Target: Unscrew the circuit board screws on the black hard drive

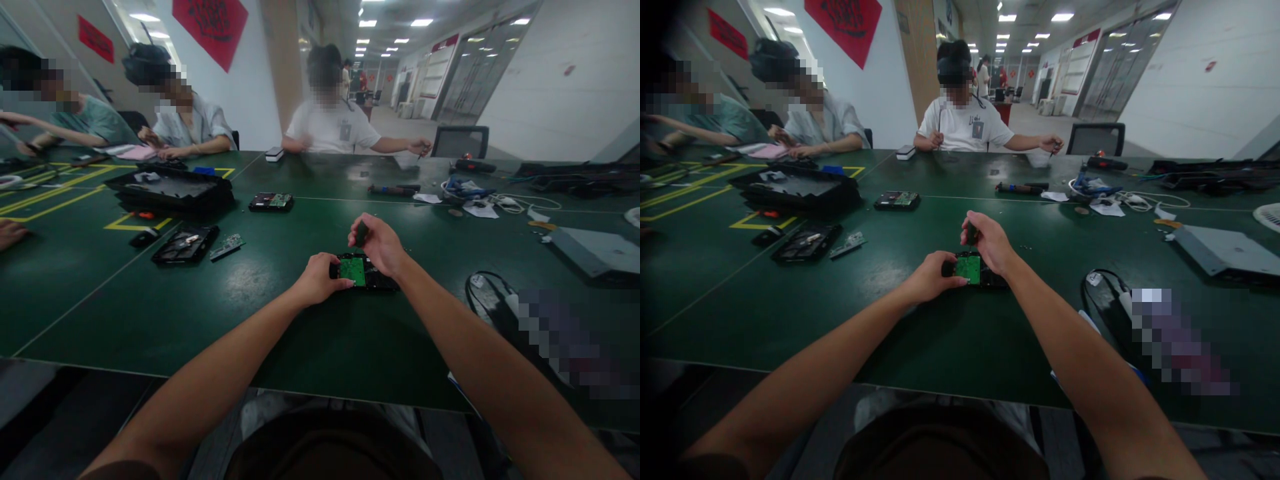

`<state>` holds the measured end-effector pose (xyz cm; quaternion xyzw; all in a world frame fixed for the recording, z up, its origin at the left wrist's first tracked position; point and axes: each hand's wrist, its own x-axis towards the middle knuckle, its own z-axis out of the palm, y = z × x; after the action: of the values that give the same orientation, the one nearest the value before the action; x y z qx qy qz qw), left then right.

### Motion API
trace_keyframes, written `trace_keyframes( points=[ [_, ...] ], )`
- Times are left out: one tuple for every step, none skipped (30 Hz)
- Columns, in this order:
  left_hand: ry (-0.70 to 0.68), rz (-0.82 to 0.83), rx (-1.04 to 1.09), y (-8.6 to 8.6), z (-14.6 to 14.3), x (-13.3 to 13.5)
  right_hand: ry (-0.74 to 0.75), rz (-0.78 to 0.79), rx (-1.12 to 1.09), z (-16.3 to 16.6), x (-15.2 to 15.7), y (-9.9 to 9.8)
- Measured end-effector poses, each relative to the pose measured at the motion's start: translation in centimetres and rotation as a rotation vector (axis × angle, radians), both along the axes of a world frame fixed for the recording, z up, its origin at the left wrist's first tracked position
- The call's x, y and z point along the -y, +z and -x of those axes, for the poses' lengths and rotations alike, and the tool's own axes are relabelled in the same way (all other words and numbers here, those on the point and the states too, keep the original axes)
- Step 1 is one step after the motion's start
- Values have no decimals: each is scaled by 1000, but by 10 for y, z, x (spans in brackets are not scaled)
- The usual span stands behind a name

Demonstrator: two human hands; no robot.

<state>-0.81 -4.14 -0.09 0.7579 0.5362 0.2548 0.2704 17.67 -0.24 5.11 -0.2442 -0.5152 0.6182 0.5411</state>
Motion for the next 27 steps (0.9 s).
trace_keyframes(
  points=[
    [-1, 1, -1, 0, 0, 0, 4, -3, -12, 0, 0, 0],
    [-1, 1, -4, 0, 0, 0, 16, -5, -22, 0, 0, 0],
    [0, 1, -7, 1, 0, 0, 30, -5, -30, 0, 0, 0],
    [1, 0, -10, 1, 0, 0, 45, -3, -35, -1, 0, 1],
    [1, -3, -14, 1, 0, 0, 56, 3, -36, -1, -1, 1],
    [0, -6, -17, 0, 0, 0, 61, 11, -33, -1, -1, 1],
    [-4, -10, -20, 0, 0, 0, 59, 18, -26, -2, -2, 1],
    [-8, -13, -21, 0, 0, 0, 52, 24, -17, -2, -3, 2],
    [-10, -15, -22, 0, 0, 0, 43, 27, -9, -2, -3, 2],
    [-12, -17, -21, -1, 0, 0, 36, 28, -3, -2, -3, 2],
    [-10, -17, -18, -1, 0, 0, 32, 26, 0, -1, -3, 2],
    [-9, -15, -16, -1, 0, 0, 32, 22, 1, -1, -3, 3],
    [-8, -13, -15, -1, 0, 0, 33, 18, 1, -1, -3, 3],
    [-7, -12, -15, -1, 0, 0, 32, 12, 3, -1, -2, 3],
    [-8, -11, -15, -1, 0, 0, 29, 4, 7, -1, -2, 3],
    [-8, -11, -14, -1, 0, 0, 26, -6, 15, -1, -2, 2],
    [-9, -11, -12, -1, 0, 0, 24, -15, 25, -1, -2, 2],
    [-9, -12, -9, -1, 0, 0, 21, -24, 37, -1, -1, 2],
    [-9, -11, -6, -1, 0, 0, 17, -29, 47, -1, -1, 2],
    [-8, -10, -4, -1, 0, -1, 12, -32, 53, -1, -1, 1],
    [-6, -7, -3, -1, 0, -1, 8, -32, 55, -1, -1, 1],
    [-3, -5, -3, -1, 0, -1, 7, -31, 53, -1, 0, 1],
    [0, -2, -4, -1, 0, -1, 11, -29, 45, -1, 0, 2],
    [2, 1, -5, -1, 0, -1, 21, -28, 37, -1, 1, 2],
    [1, 4, -6, -1, 0, -1, 33, -25, 27, -1, 2, 2],
    [-1, 6, -8, 0, 0, -1, 41, -18, 17, -1, 2, 2],
    [-1, 8, -10, 0, 0, 0, 47, -9, 11, -1, 3, 3]
  ],
)
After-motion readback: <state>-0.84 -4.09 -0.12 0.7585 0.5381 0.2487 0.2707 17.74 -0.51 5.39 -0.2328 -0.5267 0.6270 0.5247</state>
